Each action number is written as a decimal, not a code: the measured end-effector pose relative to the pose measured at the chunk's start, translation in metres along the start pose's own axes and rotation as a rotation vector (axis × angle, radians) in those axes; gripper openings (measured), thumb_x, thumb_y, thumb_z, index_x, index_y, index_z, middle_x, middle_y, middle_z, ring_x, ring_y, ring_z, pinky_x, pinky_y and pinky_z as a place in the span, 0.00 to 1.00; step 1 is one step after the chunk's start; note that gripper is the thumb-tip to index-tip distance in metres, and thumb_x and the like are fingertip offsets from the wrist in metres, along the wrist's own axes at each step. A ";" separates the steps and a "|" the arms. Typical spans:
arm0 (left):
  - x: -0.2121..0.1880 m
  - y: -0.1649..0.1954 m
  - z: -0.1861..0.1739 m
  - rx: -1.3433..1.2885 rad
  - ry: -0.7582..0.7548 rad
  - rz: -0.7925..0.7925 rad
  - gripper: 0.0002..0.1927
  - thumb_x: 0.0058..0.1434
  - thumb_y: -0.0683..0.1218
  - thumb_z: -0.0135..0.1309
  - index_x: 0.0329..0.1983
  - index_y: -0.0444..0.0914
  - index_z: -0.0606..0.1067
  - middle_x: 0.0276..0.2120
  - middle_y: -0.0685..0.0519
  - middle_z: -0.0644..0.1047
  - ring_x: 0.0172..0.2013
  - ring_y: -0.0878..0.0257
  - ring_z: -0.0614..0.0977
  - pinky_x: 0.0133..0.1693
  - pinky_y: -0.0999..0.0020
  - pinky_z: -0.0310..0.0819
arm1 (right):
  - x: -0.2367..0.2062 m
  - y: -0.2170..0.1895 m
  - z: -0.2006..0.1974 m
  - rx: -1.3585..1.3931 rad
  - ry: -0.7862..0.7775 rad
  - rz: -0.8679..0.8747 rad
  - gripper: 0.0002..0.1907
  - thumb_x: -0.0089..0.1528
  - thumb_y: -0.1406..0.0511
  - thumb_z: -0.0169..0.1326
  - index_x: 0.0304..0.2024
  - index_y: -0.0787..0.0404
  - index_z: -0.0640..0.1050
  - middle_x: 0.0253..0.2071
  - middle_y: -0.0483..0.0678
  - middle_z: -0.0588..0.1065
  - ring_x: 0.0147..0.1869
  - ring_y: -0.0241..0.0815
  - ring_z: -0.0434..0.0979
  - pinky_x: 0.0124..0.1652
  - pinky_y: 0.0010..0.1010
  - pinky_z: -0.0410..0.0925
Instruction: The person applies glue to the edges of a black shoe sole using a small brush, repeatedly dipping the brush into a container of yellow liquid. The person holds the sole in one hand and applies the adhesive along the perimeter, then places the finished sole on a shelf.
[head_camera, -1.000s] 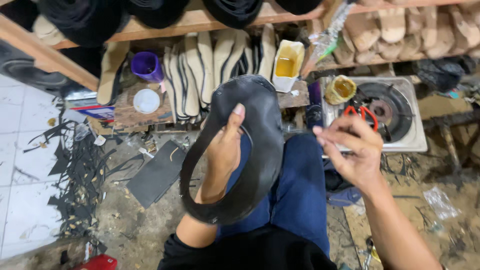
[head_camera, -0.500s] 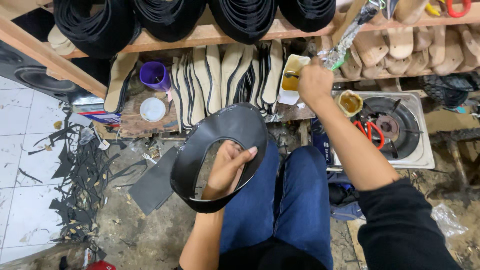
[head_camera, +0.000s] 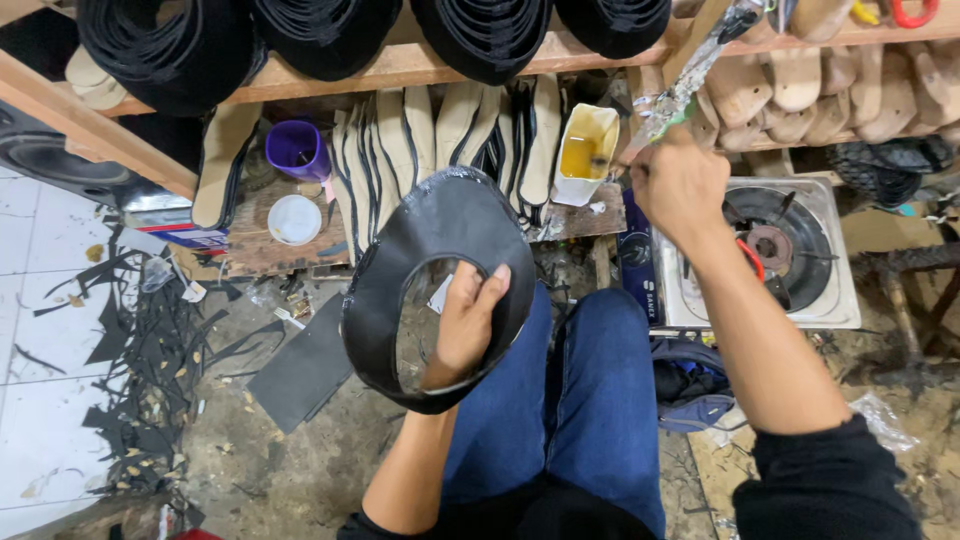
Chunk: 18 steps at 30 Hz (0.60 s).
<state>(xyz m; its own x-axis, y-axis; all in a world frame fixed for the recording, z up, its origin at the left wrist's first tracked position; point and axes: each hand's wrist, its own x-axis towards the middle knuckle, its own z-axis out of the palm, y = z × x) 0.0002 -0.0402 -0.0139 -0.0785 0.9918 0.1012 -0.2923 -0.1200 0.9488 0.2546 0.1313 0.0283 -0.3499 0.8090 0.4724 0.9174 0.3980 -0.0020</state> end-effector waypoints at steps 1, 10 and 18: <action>0.003 -0.001 0.004 0.039 0.019 0.026 0.15 0.73 0.40 0.48 0.60 0.29 0.70 0.50 0.51 0.77 0.51 0.66 0.75 0.56 0.70 0.67 | -0.009 -0.004 -0.012 0.059 0.052 0.010 0.06 0.59 0.63 0.62 0.36 0.57 0.86 0.40 0.55 0.77 0.36 0.55 0.79 0.33 0.43 0.69; 0.007 0.017 0.033 -0.124 -0.111 -0.063 0.10 0.75 0.41 0.47 0.55 0.31 0.71 0.42 0.57 0.75 0.42 0.72 0.73 0.47 0.75 0.69 | -0.080 -0.053 -0.098 0.733 0.202 0.124 0.12 0.63 0.71 0.67 0.50 0.60 0.85 0.36 0.45 0.71 0.41 0.37 0.71 0.42 0.26 0.65; -0.001 0.043 0.049 0.175 -0.042 0.060 0.11 0.74 0.45 0.50 0.38 0.32 0.69 0.29 0.59 0.70 0.33 0.73 0.69 0.35 0.73 0.66 | -0.089 -0.061 -0.112 0.749 0.224 0.125 0.12 0.62 0.72 0.67 0.49 0.60 0.85 0.38 0.45 0.69 0.41 0.36 0.69 0.38 0.24 0.62</action>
<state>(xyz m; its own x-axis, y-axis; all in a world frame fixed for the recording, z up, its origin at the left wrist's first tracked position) 0.0343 -0.0444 0.0418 -0.0495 0.9844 0.1686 -0.1173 -0.1734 0.9778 0.2514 -0.0130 0.0854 -0.1333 0.7920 0.5958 0.5474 0.5600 -0.6219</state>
